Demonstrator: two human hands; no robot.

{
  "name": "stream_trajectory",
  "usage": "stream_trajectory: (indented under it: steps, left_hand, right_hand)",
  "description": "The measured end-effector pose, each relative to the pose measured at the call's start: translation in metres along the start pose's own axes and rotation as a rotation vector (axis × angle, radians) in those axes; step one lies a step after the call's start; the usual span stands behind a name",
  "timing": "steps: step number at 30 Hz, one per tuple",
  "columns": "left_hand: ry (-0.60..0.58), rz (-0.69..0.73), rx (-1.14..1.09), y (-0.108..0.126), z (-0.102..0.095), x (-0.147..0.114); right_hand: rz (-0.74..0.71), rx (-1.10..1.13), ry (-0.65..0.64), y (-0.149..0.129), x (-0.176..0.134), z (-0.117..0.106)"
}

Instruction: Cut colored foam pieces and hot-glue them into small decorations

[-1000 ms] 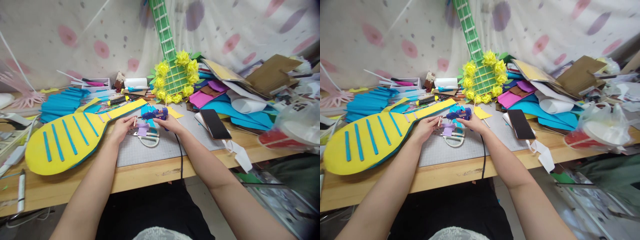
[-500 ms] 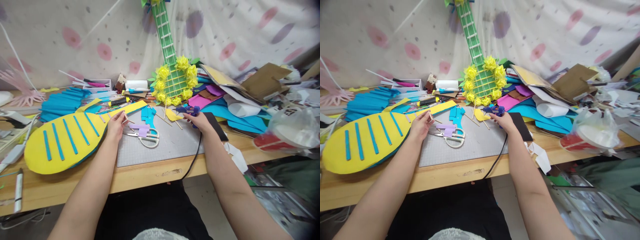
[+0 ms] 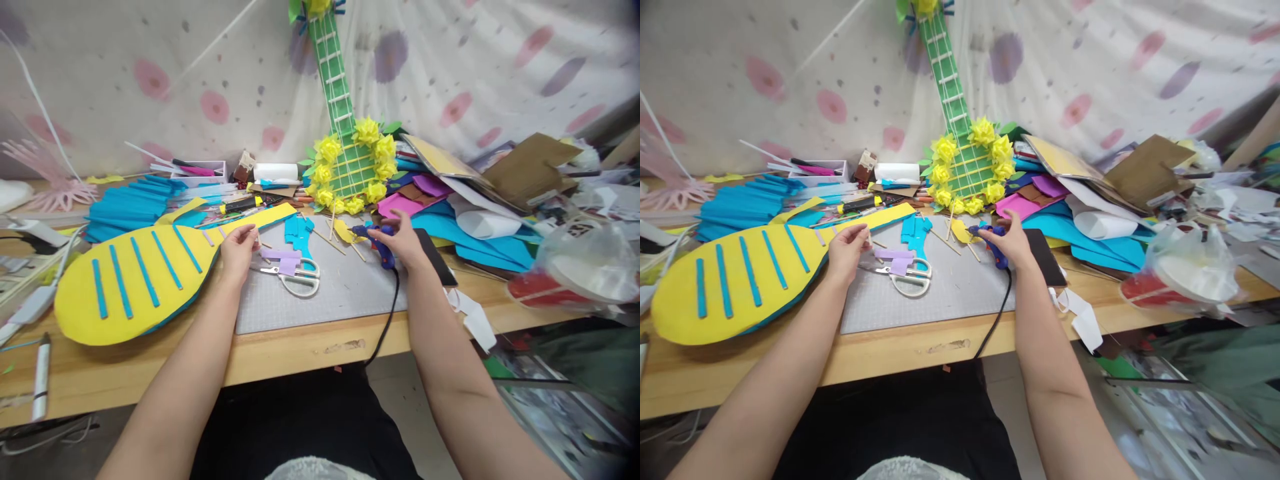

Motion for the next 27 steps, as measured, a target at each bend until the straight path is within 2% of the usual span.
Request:
stream_trajectory:
  steps: [2, 4, 6, 7, 10, 11, 14, 16, 19, 23, 27]
  left_hand:
    - [-0.001, 0.025, 0.064, 0.001, 0.001, -0.001]
    - [-0.01, 0.012, 0.066, 0.002, 0.003, -0.003]
    - [-0.039, -0.041, -0.003, 0.003, 0.005, -0.005]
    - [-0.064, -0.079, -0.055, 0.004, 0.006, -0.006]
    - [-0.169, -0.215, -0.247, 0.007, 0.009, -0.01]
    - [-0.209, -0.262, -0.308, 0.007, 0.01, -0.012]
    - [-0.307, -0.357, -0.449, 0.009, 0.012, -0.014]
    - [-0.354, -0.385, -0.509, 0.01, 0.013, -0.014]
    - [-0.373, -0.394, -0.542, 0.01, 0.013, -0.013]
    - [-0.366, -0.38, -0.514, 0.011, 0.013, -0.012]
    - [-0.367, -0.317, -0.442, 0.009, 0.012, -0.011]
  right_hand:
    - [-0.167, 0.018, 0.177, -0.017, 0.005, -0.001]
    - [-0.302, 0.096, 0.235, -0.038, 0.008, 0.008]
    - [-0.282, 0.234, 0.1, -0.059, 0.007, 0.03]
    - [-0.232, 0.308, -0.029, -0.068, 0.004, 0.045]
    - [0.067, 0.539, -0.507, -0.093, -0.012, 0.094]
    - [0.188, 0.603, -0.621, -0.099, -0.019, 0.109]
    - [0.469, 0.786, -0.828, -0.114, -0.037, 0.137]
    - [0.591, 0.896, -0.929, -0.12, -0.046, 0.146]
    - [0.681, 1.037, -1.049, -0.124, -0.051, 0.151]
    - [0.695, 1.17, -1.086, -0.125, -0.051, 0.156]
    - [0.644, 1.202, -1.084, -0.125, -0.048, 0.159]
Point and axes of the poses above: each hand's wrist, its own x-axis towards the middle knuckle, its own z-axis out of the palm, y = z × x, the point moved 1 cm from there along x, towards the middle knuckle, and after that the axes turned 1 degree about -y, right-handed, at the moved point
